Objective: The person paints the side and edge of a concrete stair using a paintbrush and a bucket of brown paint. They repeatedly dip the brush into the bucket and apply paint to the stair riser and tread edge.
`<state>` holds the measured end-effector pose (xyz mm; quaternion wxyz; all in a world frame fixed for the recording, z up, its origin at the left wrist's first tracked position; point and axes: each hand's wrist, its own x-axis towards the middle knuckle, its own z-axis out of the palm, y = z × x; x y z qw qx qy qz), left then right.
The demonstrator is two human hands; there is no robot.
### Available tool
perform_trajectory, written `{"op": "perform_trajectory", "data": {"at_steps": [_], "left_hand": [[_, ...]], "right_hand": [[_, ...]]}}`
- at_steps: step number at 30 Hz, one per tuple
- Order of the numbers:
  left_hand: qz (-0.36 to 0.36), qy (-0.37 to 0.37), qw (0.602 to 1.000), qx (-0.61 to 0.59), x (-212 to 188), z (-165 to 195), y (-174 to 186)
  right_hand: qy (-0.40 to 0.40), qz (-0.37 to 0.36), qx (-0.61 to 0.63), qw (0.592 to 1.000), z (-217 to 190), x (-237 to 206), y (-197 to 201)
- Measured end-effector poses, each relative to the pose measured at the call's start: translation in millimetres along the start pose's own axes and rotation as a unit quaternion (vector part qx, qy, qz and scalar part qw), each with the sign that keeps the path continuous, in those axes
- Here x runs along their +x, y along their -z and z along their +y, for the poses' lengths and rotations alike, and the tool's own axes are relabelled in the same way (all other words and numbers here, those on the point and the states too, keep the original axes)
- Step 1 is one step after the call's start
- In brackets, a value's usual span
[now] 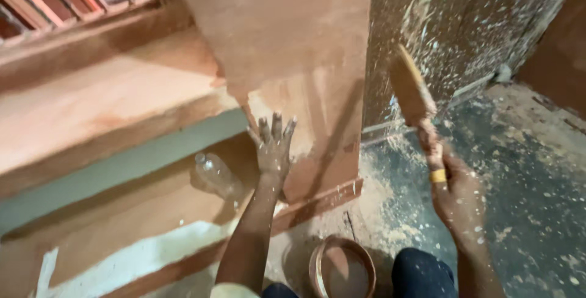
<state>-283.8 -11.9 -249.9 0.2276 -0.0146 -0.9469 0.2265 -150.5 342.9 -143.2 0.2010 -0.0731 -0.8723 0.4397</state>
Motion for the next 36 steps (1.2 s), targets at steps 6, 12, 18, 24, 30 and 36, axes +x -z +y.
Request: {"op": "perform_trajectory", "data": {"at_steps": [6,12,18,24,30,36], "left_hand": [[-0.029,-0.057,0.983,-0.171,-7,-17,33],[0.001,-0.101,0.955,-0.280,-31,-48,86],[0.213,0.140,0.864,-0.435,-60,-65,95],[0.183,0.285,0.743,-0.577,-24,-57,63],[0.162,0.305,0.769,-0.538,-12,-56,68],[0.087,0.265,0.874,-0.397,-32,-68,100]], "right_hand": [[0.082,-0.075,-0.004,0.994,-17,-31,-47],[0.115,-0.164,-0.127,0.971,18,-40,-136],[0.112,-0.226,-0.104,0.962,109,-92,-169],[0.124,-0.195,-0.111,0.967,57,-50,-133],[0.100,-0.118,0.030,0.988,-57,-30,-31],[0.177,-0.080,-0.058,0.979,-27,-32,-97]]}}
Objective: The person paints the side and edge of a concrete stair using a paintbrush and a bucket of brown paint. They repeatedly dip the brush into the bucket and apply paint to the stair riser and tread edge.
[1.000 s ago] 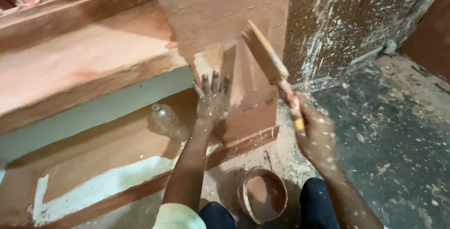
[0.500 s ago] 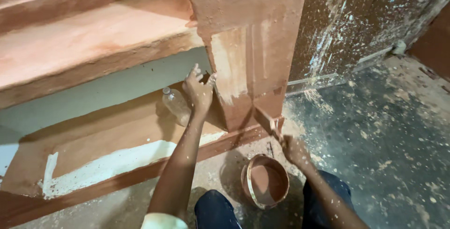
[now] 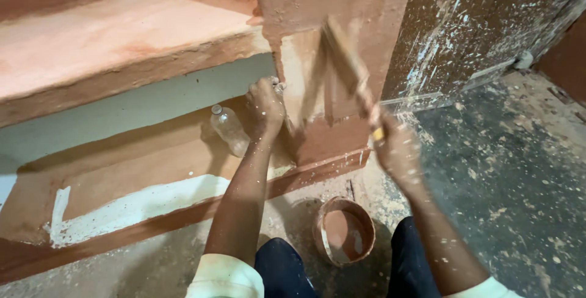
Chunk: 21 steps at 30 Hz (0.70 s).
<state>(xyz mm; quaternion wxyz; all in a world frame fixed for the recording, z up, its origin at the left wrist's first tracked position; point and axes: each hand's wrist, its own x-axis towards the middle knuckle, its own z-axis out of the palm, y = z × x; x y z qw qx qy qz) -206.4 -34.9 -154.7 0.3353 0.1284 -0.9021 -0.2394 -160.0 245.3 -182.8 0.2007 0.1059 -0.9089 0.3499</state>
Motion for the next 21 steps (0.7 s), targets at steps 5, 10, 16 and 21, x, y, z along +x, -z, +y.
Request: {"op": "perform_trajectory", "data": {"at_steps": [5,10,16,21], "left_hand": [[-0.019,0.057,0.998,0.025,12,3,-13],[0.031,-0.002,0.999,0.041,12,-9,-24],[-0.015,0.012,0.998,0.059,12,-6,-20],[-0.036,0.000,0.994,0.099,20,-1,-19]], "right_hand": [[-0.078,-0.142,-0.097,0.982,81,-62,-100],[-0.060,-0.170,-0.057,0.982,102,-69,-92],[-0.089,-0.095,0.033,0.991,-3,9,15],[0.013,0.040,0.088,0.995,-56,15,78]]}}
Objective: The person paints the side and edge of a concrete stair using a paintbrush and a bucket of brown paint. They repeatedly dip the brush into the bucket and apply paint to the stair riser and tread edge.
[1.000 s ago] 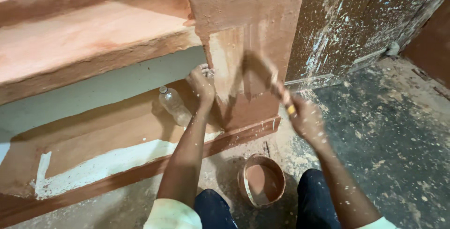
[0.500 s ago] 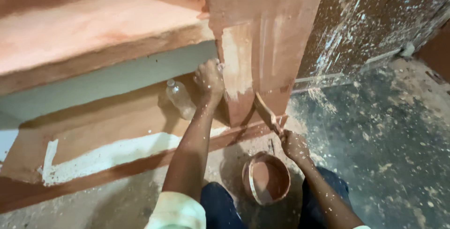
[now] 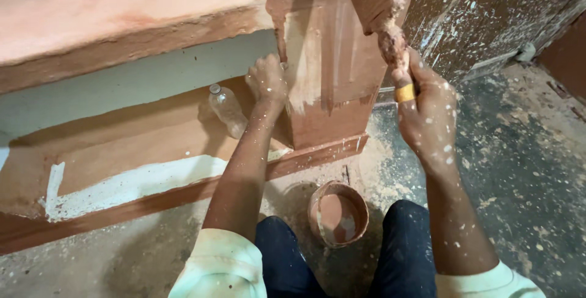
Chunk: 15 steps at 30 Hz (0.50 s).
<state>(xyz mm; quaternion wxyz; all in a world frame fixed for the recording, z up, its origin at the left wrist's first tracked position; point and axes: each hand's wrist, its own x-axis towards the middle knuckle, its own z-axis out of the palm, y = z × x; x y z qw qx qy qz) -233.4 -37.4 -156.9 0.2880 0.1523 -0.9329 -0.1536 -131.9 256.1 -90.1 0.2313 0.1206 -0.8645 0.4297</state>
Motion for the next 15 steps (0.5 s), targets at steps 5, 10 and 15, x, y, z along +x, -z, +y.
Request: {"op": "perform_trajectory", "data": {"at_steps": [5,10,15], "left_hand": [[-0.012,-0.017,0.999,0.043,8,3,-1],[-0.023,-0.016,0.998,0.053,15,7,3],[-0.028,-0.028,0.998,0.054,15,7,4]], "right_hand": [[0.032,-0.096,-0.215,0.971,55,-22,-69],[-0.054,-0.221,-0.235,0.945,139,-98,-155],[-0.053,-0.225,-0.173,0.957,160,-128,-152]]}}
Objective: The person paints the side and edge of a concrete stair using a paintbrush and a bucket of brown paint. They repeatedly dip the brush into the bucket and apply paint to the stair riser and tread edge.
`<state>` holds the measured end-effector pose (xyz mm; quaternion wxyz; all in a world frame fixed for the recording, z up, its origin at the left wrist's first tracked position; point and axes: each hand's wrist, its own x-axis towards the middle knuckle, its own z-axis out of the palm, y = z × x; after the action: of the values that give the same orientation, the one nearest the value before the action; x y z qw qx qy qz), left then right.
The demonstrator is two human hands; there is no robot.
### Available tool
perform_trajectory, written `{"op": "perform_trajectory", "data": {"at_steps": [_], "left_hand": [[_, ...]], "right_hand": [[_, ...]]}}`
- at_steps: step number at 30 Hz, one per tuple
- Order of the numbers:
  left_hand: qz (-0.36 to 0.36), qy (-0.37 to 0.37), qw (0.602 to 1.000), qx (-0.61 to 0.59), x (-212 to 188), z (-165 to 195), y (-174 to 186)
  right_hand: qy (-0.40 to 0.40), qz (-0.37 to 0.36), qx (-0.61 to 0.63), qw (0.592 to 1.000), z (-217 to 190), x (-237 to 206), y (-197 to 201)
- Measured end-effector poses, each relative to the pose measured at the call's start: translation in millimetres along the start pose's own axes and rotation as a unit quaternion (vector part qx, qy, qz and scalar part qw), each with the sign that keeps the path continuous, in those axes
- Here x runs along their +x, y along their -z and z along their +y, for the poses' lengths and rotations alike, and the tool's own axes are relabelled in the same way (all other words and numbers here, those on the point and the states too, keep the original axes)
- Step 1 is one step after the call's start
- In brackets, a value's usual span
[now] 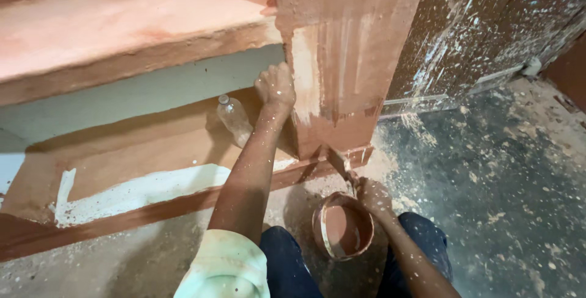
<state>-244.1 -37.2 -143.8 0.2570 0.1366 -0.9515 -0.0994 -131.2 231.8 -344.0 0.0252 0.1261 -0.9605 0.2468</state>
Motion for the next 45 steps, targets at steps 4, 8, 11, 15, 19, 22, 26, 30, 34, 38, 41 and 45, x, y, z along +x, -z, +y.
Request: {"op": "perform_trajectory", "data": {"at_steps": [4,8,11,15,19,22,26,30,34,38,41,45], "left_hand": [[0.022,-0.014,1.000,0.013,-3,-1,0],[0.014,-0.009,1.000,0.006,-4,-1,2],[-0.031,-0.004,0.999,0.026,-5,0,5],[-0.016,-0.003,1.000,0.012,-3,0,5],[0.008,-0.014,1.000,0.015,-3,-3,1],[0.003,-0.016,0.999,0.031,-3,-3,0],[0.014,-0.020,1.000,0.019,-4,-3,-1],[0.019,-0.033,0.999,0.002,-5,-5,-1],[-0.001,-0.034,0.999,-0.001,-5,-6,-3],[0.002,-0.027,0.999,0.027,-4,-6,-5],[0.001,-0.029,0.999,0.016,-3,-6,-4],[-0.015,-0.015,0.999,0.028,-2,-5,-3]], "right_hand": [[0.043,0.104,0.027,0.993,-35,30,72],[0.055,0.185,0.125,0.973,-82,36,166],[0.106,0.251,0.201,0.941,-100,23,198],[0.102,0.207,0.134,0.964,-94,34,147],[-0.114,-0.042,0.049,0.991,-56,37,41],[-0.016,-0.018,-0.002,1.000,-21,13,-3],[0.025,-0.023,0.013,0.999,-16,15,7],[-0.074,-0.019,0.087,0.993,-63,36,88],[0.098,0.188,0.274,0.938,-99,22,166],[-0.015,0.158,0.257,0.953,-101,27,148],[0.002,0.109,0.085,0.990,-81,42,77],[-0.068,-0.028,0.021,0.997,-32,18,-7]]}}
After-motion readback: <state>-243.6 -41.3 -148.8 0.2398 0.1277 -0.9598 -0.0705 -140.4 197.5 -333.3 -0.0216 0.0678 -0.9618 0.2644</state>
